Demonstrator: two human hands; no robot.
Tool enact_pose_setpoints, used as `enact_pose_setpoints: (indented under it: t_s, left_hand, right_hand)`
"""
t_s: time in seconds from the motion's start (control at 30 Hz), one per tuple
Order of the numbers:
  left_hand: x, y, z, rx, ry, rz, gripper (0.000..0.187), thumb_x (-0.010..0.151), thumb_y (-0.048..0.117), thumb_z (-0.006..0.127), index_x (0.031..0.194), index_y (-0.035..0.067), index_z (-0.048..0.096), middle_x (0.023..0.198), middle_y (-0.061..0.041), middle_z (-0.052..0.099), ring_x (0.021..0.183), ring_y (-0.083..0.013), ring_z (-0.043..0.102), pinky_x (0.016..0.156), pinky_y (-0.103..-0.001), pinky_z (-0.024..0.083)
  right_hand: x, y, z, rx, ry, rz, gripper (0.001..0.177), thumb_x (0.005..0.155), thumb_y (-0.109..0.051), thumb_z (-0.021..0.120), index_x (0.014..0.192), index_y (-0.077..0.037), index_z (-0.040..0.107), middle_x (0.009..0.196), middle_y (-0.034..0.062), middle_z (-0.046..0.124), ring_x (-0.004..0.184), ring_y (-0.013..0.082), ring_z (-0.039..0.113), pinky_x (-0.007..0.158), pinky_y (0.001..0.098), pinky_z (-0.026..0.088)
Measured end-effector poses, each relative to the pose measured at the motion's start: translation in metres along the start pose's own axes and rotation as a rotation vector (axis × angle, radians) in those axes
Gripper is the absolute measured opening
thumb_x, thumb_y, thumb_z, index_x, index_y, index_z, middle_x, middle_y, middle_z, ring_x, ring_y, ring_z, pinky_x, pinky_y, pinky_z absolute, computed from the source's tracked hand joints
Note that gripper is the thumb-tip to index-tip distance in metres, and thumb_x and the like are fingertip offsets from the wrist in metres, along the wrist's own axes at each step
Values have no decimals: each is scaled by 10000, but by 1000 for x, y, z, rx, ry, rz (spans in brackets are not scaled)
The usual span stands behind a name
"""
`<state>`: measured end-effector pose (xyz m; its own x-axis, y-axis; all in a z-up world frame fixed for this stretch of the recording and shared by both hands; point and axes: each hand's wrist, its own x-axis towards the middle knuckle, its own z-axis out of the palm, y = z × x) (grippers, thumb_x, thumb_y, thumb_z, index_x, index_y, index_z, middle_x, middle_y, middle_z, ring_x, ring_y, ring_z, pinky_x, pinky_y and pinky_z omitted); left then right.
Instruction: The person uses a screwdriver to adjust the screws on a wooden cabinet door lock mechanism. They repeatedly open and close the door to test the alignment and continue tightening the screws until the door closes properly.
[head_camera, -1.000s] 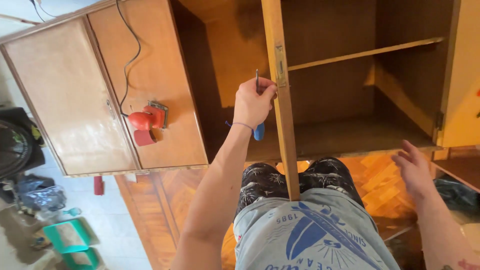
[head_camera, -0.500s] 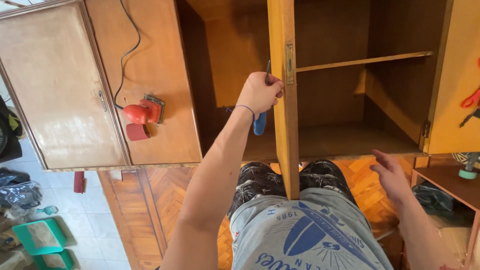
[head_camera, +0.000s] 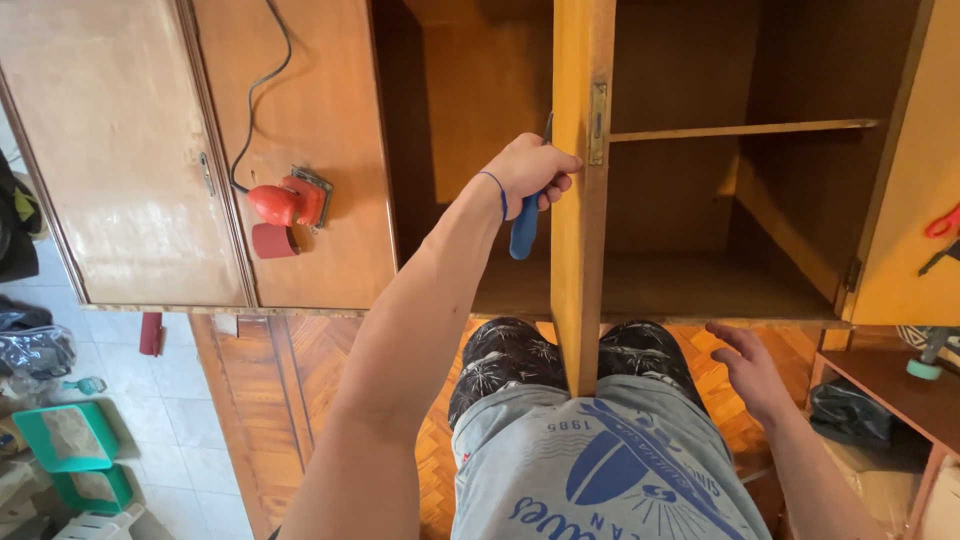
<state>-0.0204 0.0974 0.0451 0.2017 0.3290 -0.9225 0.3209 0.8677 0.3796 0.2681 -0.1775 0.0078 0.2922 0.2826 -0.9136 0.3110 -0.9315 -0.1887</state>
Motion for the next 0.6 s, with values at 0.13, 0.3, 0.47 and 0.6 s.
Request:
enact_pose_setpoints:
  t_s: [0.13,0.3,0.47,0.6]
  left_hand:
    - [1,-2,-1,-41,-15,-19,123,914,103,614,962,48,514,669,-81,554,543,-123,437,471,-252,378]
    - [-8,-17,-1,263,137,334,144,878,188,527,803,90,600,749,-31,767,529,-124,554,547,-272,514]
    - [41,-81,6,394,354,984,101,883,137,686,979,124,717,951,31,763,688,-147,618,685,-279,536]
    - [57,-96,3,523,501,1306,118,950,91,704,1067,97,713,949,-34,733,775,-208,701,647,-333,568]
  right_hand:
    - [0,-1,-2,1,-8,-4,449,989,-72,462,1412,-119,602,1525,118,504,1415,292,458,1172,494,361]
    - [-13,-14,-4,-25,-10,13,455,986,-85,445,1410,-120,605,1547,115,486,1449,297,424,1205,492,322]
    - [-4,-1,-4,-27,-6,43,438,1001,-87,450,1407,-125,610,1524,122,501,1429,295,448,1207,479,321]
    - [-4,-1,-5,-53,-8,17,463,974,-105,452,1404,-123,623,1502,116,520,1416,290,465,1202,469,327]
